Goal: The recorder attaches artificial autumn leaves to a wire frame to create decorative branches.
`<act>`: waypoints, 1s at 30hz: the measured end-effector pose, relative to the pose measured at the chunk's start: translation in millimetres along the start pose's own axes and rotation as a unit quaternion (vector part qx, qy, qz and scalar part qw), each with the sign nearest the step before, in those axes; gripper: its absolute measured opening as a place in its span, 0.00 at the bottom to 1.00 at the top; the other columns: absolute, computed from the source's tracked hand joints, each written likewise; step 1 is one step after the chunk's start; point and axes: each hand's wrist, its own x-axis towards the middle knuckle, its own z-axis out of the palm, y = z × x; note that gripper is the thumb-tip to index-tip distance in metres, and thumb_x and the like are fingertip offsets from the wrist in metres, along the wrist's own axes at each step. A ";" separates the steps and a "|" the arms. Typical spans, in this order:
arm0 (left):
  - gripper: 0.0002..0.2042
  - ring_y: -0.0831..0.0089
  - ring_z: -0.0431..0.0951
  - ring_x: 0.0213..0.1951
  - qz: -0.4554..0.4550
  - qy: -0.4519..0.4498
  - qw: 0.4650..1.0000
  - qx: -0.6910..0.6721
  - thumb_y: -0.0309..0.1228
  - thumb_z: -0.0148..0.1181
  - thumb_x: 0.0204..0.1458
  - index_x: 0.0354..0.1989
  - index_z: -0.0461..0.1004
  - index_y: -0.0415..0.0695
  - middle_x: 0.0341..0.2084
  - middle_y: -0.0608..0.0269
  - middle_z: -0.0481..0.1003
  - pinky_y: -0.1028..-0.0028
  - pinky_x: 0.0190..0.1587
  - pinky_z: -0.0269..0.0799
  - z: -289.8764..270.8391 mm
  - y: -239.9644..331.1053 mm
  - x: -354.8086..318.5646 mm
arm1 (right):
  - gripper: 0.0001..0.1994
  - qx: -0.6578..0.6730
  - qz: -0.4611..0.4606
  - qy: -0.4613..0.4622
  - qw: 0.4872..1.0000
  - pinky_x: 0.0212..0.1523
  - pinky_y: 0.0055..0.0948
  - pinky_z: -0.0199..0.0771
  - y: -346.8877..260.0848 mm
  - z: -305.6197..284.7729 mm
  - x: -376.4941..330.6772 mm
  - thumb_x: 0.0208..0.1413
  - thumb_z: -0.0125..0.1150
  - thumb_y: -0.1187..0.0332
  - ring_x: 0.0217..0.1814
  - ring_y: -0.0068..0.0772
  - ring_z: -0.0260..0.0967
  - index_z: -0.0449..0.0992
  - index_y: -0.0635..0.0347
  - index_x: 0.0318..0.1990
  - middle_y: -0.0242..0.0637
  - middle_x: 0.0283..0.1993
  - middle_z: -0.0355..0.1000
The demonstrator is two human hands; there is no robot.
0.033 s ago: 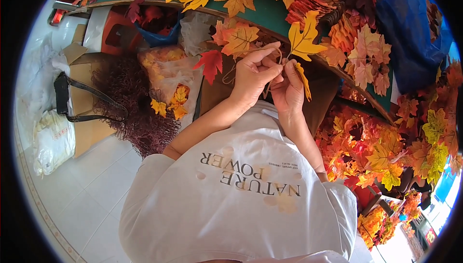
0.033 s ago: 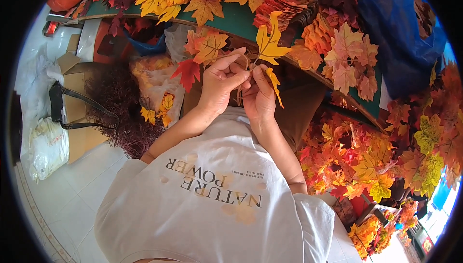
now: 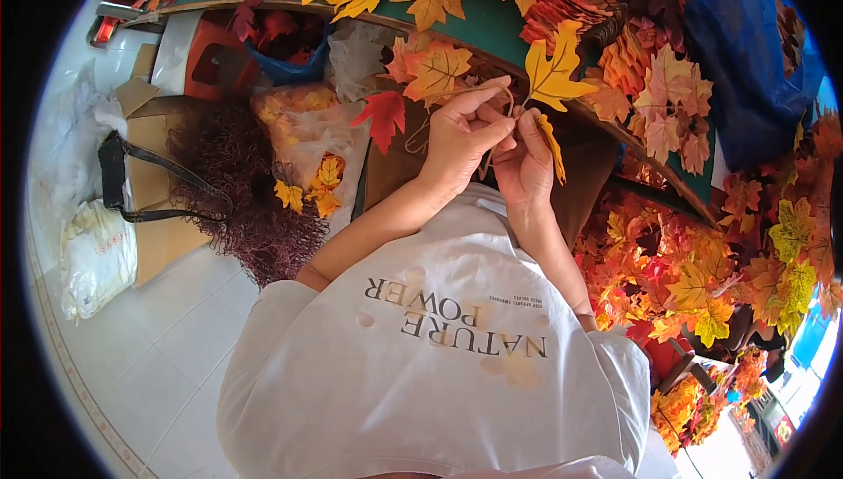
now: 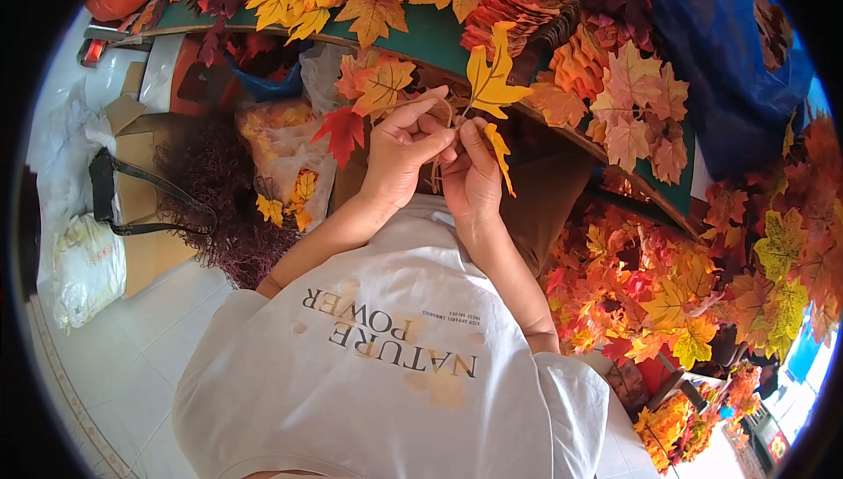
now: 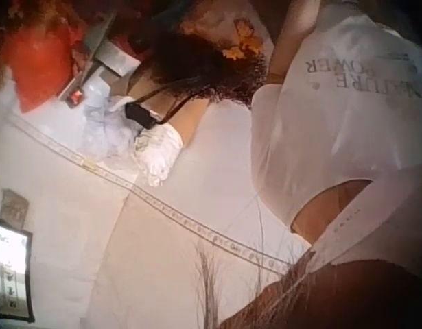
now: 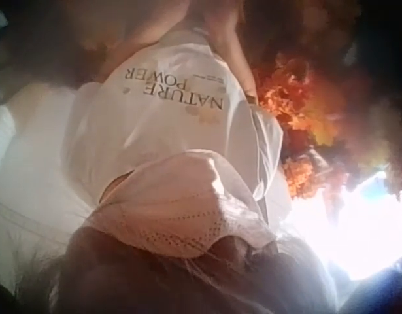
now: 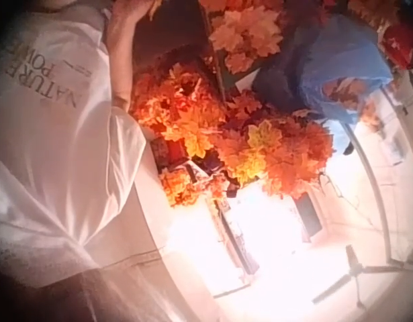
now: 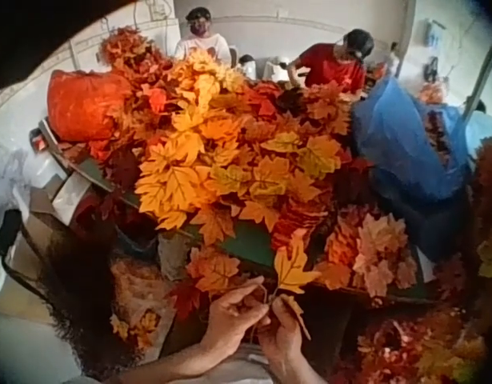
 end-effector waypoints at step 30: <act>0.10 0.81 0.74 0.31 0.146 0.017 0.984 0.099 0.11 0.50 0.48 0.38 0.71 0.35 0.29 0.66 0.74 0.79 0.33 0.72 -18.3 -20.9 -2.7 | 0.14 -0.430 -0.344 -0.062 0.833 0.37 0.19 0.72 14.8 -12.0 1.5 0.49 0.63 0.79 0.34 0.21 0.71 0.66 0.64 0.41 0.38 0.36 0.72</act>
